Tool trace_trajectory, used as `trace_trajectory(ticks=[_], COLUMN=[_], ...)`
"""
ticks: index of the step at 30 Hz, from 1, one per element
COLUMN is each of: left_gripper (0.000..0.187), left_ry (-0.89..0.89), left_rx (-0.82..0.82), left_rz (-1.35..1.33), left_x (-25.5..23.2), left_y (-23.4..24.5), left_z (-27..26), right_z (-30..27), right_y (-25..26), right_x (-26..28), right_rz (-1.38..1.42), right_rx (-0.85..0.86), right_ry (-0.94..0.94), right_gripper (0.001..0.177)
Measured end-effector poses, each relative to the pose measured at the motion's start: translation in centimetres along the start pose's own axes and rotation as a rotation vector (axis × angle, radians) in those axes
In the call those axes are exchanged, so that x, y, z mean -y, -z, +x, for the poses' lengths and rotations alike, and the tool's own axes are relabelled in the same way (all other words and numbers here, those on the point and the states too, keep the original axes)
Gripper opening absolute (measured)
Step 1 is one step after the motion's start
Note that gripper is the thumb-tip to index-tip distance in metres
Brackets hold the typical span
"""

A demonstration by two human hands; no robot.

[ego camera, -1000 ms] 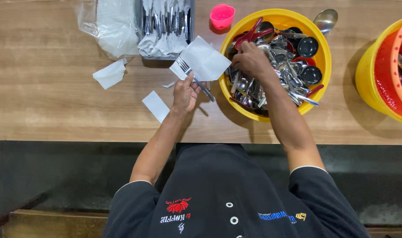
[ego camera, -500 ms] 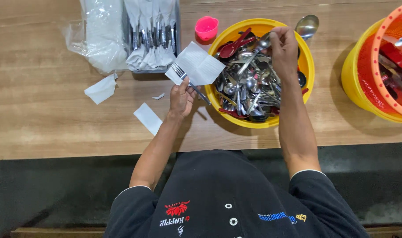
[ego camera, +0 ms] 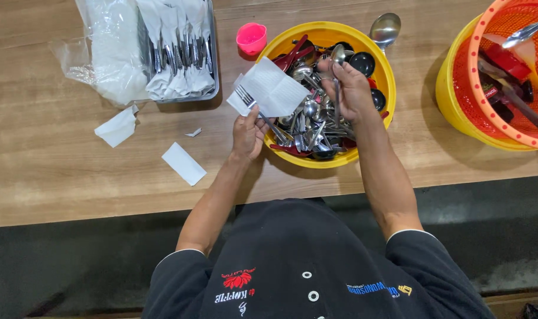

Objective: The person folds paper napkins, takes spoons and forks from a bowl, and wraps the utensils in the napkins by hand.

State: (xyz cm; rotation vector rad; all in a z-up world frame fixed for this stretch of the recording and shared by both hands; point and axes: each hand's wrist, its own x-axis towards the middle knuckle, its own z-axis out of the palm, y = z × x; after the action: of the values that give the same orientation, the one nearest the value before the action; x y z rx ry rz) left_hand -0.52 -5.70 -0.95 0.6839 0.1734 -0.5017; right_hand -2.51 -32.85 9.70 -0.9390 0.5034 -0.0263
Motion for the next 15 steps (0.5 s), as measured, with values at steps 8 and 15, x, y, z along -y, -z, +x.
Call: trace_trajectory(ticks=[8, 15], left_gripper=[0.028, 0.026], left_ry=[-0.014, -0.044], left_rx=[0.001, -0.033], left_rz=[-0.018, -0.039], left_x=[0.9, 0.1], left_y=[-1.2, -0.3], left_z=[-0.8, -1.2], right_z=[-1.7, -6.6], right_y=[1.7, -5.0], right_x=[-2.0, 0.2], right_rz=[-0.714, -1.109], right_rx=[0.376, 0.067], right_ry=[0.183, 0.252], right_gripper=[0.019, 0.026])
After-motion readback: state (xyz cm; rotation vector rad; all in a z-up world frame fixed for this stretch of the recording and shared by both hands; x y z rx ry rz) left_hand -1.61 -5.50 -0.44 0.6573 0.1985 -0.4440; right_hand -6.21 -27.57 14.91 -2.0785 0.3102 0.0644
